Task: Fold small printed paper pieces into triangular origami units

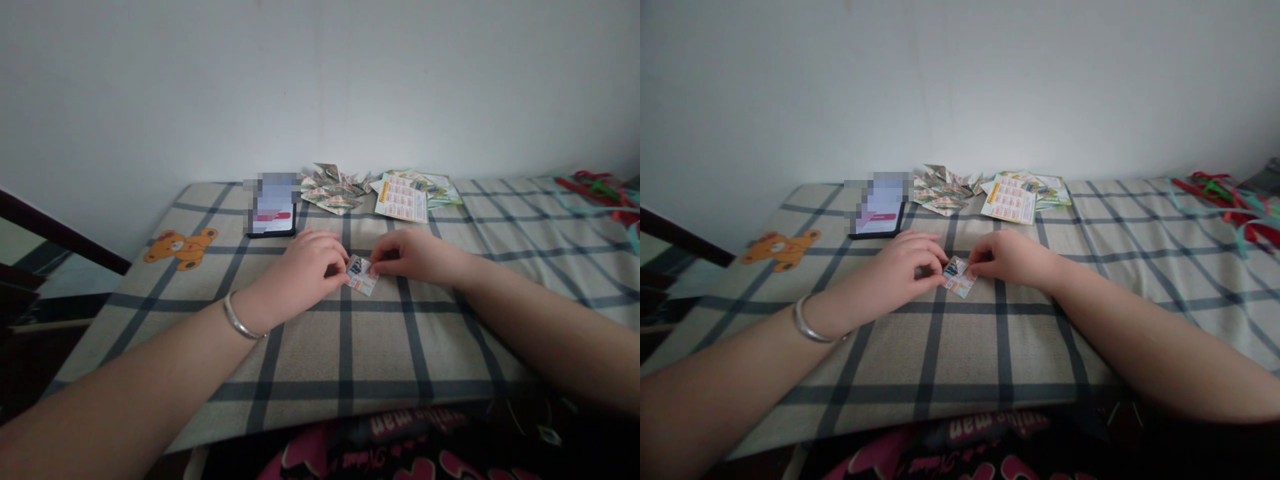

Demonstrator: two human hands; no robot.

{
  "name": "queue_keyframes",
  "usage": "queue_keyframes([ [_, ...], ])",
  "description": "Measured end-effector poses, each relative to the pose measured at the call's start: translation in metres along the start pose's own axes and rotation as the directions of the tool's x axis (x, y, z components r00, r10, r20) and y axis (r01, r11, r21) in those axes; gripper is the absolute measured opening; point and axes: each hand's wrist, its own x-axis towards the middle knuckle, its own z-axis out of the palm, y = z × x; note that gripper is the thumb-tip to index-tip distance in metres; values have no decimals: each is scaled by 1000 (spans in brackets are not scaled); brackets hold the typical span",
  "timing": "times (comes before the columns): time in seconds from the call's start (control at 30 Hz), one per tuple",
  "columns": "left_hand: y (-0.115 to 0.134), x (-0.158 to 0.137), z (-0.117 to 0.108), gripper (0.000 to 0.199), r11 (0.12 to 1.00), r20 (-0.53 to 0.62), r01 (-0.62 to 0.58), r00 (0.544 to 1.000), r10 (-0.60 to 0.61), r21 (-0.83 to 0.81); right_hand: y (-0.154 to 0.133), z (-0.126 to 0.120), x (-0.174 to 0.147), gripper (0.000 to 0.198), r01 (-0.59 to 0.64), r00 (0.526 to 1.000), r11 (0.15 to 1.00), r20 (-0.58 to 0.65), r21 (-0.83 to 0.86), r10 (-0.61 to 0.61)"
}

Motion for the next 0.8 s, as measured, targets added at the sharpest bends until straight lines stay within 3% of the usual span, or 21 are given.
queue_keyframes([
  [0.07, -1, 0, 1, 13, 1000, 3, 8, 1000, -8, -15, 0, 3, 1, 17, -101, 995, 995, 19, 15, 101],
  [0.13, -1, 1, 1, 14, 999, 3, 37, 999, -37, -9, -2, 4, 1, 21, -119, 993, 993, 3, -11, 119],
  [0.43, -5, 0, 1, 11, 999, -23, 7, 1000, -6, 33, -8, 9, 0, 21, 79, 985, 991, -142, -109, -95],
  [0.57, -4, -1, 2, 13, 998, -35, 58, 998, -58, -3, -12, 13, 0, 17, -6, 976, 994, -216, -110, -18],
  [0.8, -2, 2, 1, 11, 991, -44, 131, 990, -131, -16, -12, 19, 4, 21, -92, 970, 985, -236, -145, 56],
])
